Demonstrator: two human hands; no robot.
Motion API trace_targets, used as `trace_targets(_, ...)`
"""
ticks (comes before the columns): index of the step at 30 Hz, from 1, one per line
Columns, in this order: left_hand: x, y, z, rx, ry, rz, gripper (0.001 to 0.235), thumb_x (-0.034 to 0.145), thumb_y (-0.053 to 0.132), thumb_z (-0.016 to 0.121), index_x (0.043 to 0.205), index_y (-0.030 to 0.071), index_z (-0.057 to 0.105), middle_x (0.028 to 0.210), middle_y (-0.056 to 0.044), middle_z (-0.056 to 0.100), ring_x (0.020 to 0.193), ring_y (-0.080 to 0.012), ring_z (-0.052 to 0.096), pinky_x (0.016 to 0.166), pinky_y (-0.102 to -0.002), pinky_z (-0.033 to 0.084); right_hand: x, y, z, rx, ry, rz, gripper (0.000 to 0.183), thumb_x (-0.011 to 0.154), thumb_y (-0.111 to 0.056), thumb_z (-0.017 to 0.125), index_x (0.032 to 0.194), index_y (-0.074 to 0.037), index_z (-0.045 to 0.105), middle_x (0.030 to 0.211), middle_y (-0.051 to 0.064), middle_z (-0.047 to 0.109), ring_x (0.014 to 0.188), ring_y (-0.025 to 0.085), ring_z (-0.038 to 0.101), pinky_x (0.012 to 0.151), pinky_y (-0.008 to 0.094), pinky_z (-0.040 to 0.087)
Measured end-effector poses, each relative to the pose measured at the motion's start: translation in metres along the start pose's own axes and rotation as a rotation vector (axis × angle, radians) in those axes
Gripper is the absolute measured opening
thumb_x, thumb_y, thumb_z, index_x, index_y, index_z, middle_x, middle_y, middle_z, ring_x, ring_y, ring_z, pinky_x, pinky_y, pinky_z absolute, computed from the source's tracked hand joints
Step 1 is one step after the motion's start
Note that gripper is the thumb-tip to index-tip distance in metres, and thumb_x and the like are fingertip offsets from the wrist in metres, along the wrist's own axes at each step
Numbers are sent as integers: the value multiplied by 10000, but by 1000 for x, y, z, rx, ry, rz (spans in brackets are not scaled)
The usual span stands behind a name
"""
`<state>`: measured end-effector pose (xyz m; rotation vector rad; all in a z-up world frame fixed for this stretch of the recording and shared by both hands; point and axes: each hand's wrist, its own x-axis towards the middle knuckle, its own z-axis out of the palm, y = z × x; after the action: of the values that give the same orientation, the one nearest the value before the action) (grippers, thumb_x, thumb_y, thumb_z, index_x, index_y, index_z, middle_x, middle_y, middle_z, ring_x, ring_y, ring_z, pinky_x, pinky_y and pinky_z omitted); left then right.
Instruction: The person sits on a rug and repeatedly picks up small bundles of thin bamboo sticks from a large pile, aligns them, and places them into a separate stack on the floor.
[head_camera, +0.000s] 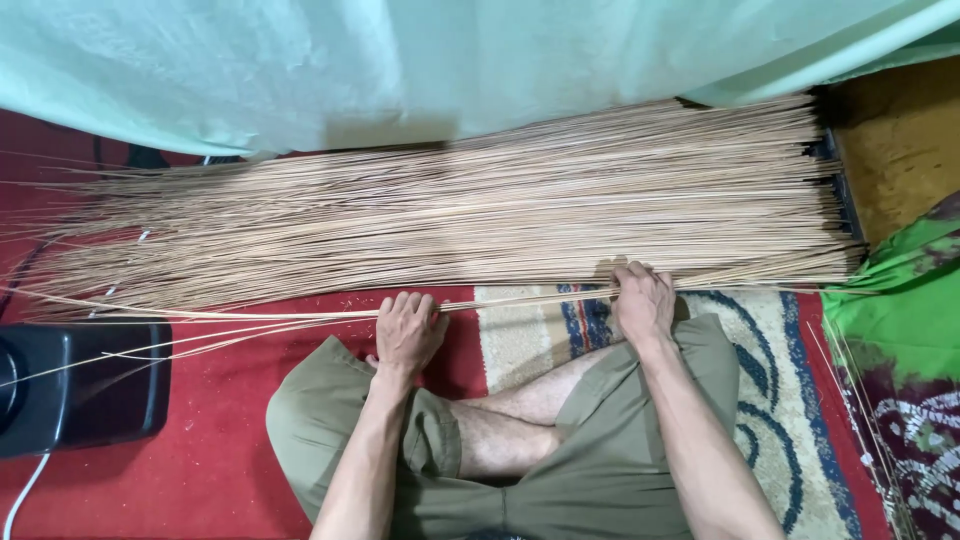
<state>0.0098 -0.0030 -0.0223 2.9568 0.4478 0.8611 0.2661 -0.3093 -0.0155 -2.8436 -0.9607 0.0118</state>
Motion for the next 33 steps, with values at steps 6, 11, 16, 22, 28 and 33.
trace_targets(6,12,2,-9,24,62,19,271,847,291,742,719,186,527,677,-5,466,692,-214,546,637,-347,425,5,-9,4,-78,9,2,177,820,-84,674,898,-218,760,942,-1,687,957,234,705,900,370,440)
trace_targets(11,18,5,-17,-32,9,-23,233,736,245,786,743,162,568,692,-33,502,718,-240,565,658,-362,437,0,-5,7,-43,122,-44,66,833,-143,710,835,-204,735,899,-11,640,923,224,680,863,364,461)
trace_targets(16,21,6,-31,-85,-100,-83,355,643,307,856,833,142,606,773,-55,544,794,-264,591,693,-385,438,-16,4,2,74,198,-81,65,840,-159,740,875,-214,735,907,-32,597,930,203,663,857,346,486)
trace_targets(22,23,7,-34,-122,-288,-152,387,725,435,785,968,163,654,954,-38,510,895,-261,548,743,-385,405,-24,1,-17,312,267,-136,255,678,-94,766,882,-189,647,954,-11,576,1004,255,602,938,395,480)
trace_targets(28,23,10,-33,-19,-109,-112,283,641,304,814,697,149,584,884,-40,541,903,-280,549,739,-405,429,-23,-9,-20,184,322,-165,218,794,-208,749,921,-234,573,852,-40,671,946,176,655,1037,375,381)
trace_targets(33,36,16,-46,212,281,-4,304,923,230,689,672,211,518,829,18,597,961,-205,634,933,-400,354,-17,-14,-17,109,289,-63,254,1007,-393,665,921,-171,577,772,50,666,812,260,712,822,375,497)
